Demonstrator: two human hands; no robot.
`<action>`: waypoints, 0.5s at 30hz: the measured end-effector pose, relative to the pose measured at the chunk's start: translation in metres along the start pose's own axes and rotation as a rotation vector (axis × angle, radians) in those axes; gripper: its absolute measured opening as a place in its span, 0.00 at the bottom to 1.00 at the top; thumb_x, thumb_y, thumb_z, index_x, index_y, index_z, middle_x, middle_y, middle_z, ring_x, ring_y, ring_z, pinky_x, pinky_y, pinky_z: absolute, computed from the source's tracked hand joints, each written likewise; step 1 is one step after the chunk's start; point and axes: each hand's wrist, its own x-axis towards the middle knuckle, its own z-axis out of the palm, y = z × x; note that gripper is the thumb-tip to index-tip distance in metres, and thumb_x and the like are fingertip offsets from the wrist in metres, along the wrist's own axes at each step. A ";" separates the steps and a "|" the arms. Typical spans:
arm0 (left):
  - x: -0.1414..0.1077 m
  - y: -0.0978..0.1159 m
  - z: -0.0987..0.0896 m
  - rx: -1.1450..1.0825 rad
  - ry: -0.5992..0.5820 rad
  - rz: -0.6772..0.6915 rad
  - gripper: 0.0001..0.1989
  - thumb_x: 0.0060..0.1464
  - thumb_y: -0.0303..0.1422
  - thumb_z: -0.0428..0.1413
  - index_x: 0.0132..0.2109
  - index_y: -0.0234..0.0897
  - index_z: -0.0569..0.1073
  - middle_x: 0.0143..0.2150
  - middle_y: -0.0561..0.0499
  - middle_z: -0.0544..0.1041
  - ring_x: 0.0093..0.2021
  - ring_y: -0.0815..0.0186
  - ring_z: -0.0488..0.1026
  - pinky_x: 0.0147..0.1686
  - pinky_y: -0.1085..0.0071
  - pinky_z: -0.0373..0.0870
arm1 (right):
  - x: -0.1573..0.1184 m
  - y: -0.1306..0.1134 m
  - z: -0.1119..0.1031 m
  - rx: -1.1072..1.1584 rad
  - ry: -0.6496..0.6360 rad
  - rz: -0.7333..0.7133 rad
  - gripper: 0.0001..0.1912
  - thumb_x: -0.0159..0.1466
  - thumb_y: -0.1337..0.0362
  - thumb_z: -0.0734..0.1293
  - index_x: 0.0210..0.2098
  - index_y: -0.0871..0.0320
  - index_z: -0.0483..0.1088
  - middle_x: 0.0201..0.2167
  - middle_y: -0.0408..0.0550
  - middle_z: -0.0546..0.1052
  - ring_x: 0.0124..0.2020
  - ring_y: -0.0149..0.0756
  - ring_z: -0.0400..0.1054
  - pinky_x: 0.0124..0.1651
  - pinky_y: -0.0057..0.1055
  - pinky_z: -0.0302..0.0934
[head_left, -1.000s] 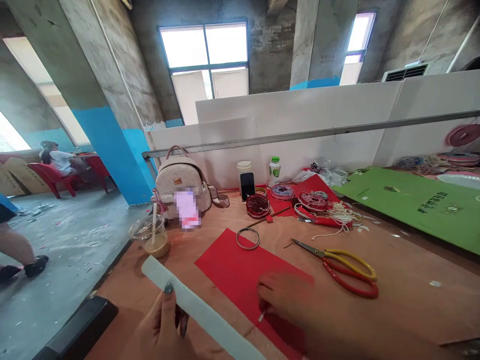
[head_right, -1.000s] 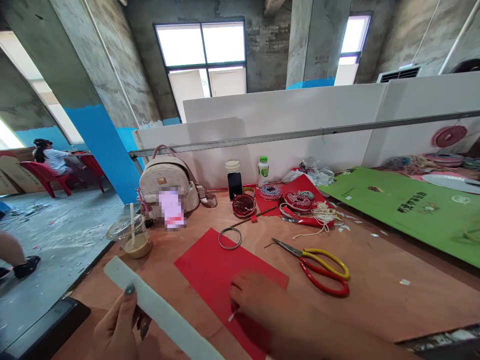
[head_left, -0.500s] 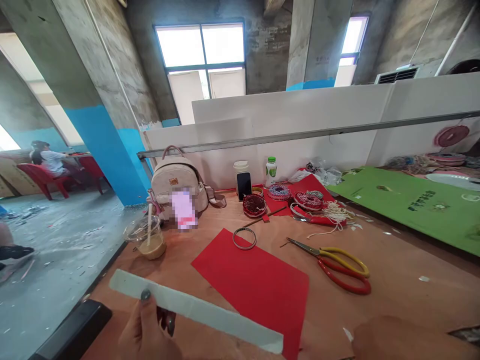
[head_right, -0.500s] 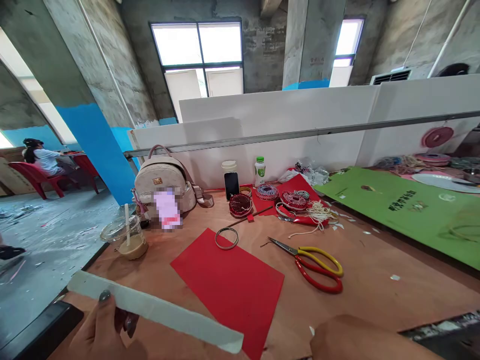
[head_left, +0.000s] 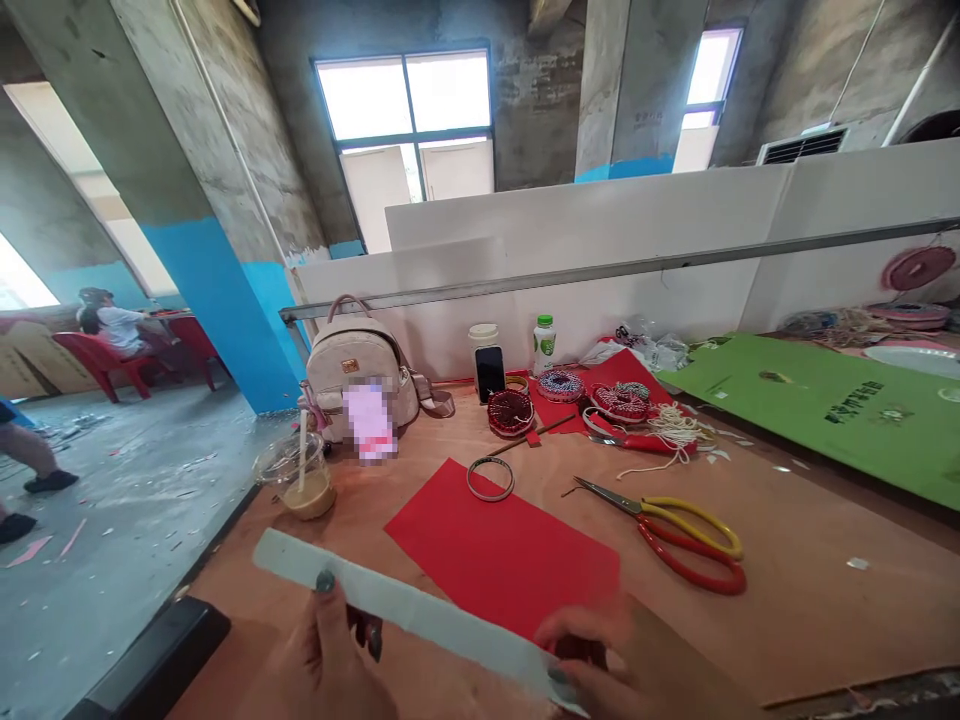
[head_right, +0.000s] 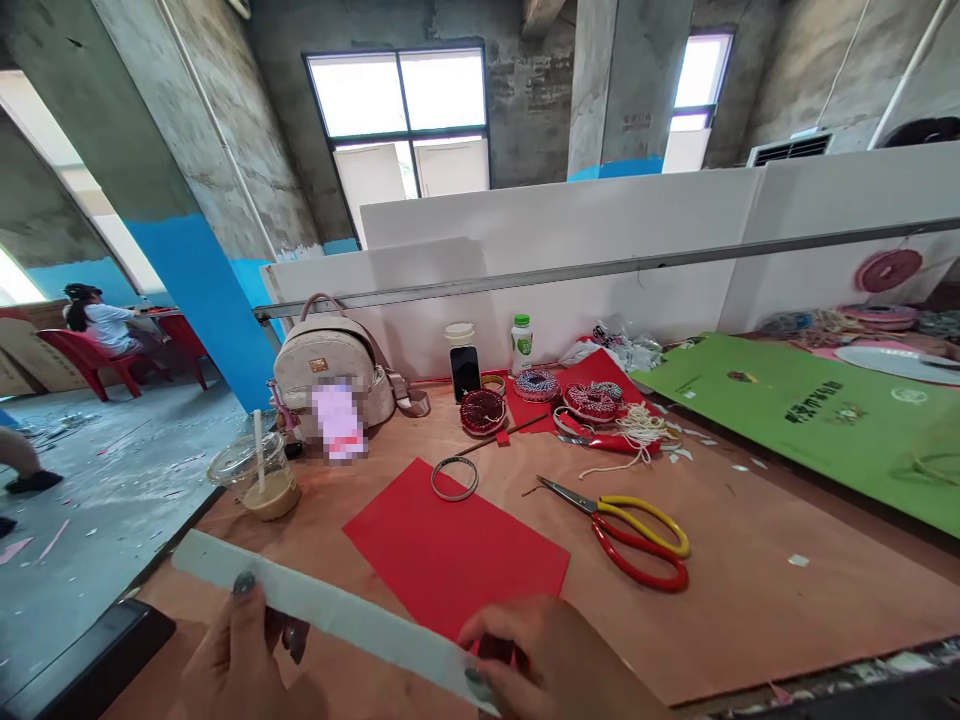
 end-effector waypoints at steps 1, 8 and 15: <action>0.000 -0.004 0.000 0.013 -0.056 -0.010 0.31 0.52 0.62 0.57 0.20 0.39 0.68 0.14 0.57 0.65 0.17 0.71 0.63 0.18 0.77 0.59 | 0.003 -0.002 0.003 0.023 0.004 0.018 0.12 0.64 0.60 0.66 0.42 0.53 0.81 0.33 0.43 0.83 0.33 0.34 0.74 0.33 0.25 0.58; -0.053 -0.024 0.039 -0.125 -0.582 -0.071 0.26 0.48 0.59 0.63 0.31 0.39 0.78 0.23 0.53 0.74 0.25 0.65 0.70 0.28 0.73 0.69 | 0.011 -0.010 0.019 0.138 0.136 0.052 0.11 0.62 0.58 0.64 0.38 0.58 0.74 0.29 0.44 0.80 0.31 0.35 0.74 0.30 0.25 0.58; -0.067 -0.037 0.044 -0.120 -0.573 -0.093 0.26 0.54 0.58 0.59 0.45 0.41 0.79 0.26 0.51 0.77 0.23 0.63 0.73 0.23 0.72 0.69 | -0.001 0.028 -0.026 -0.370 0.354 -0.019 0.14 0.64 0.57 0.64 0.47 0.50 0.75 0.45 0.48 0.83 0.45 0.42 0.77 0.44 0.32 0.69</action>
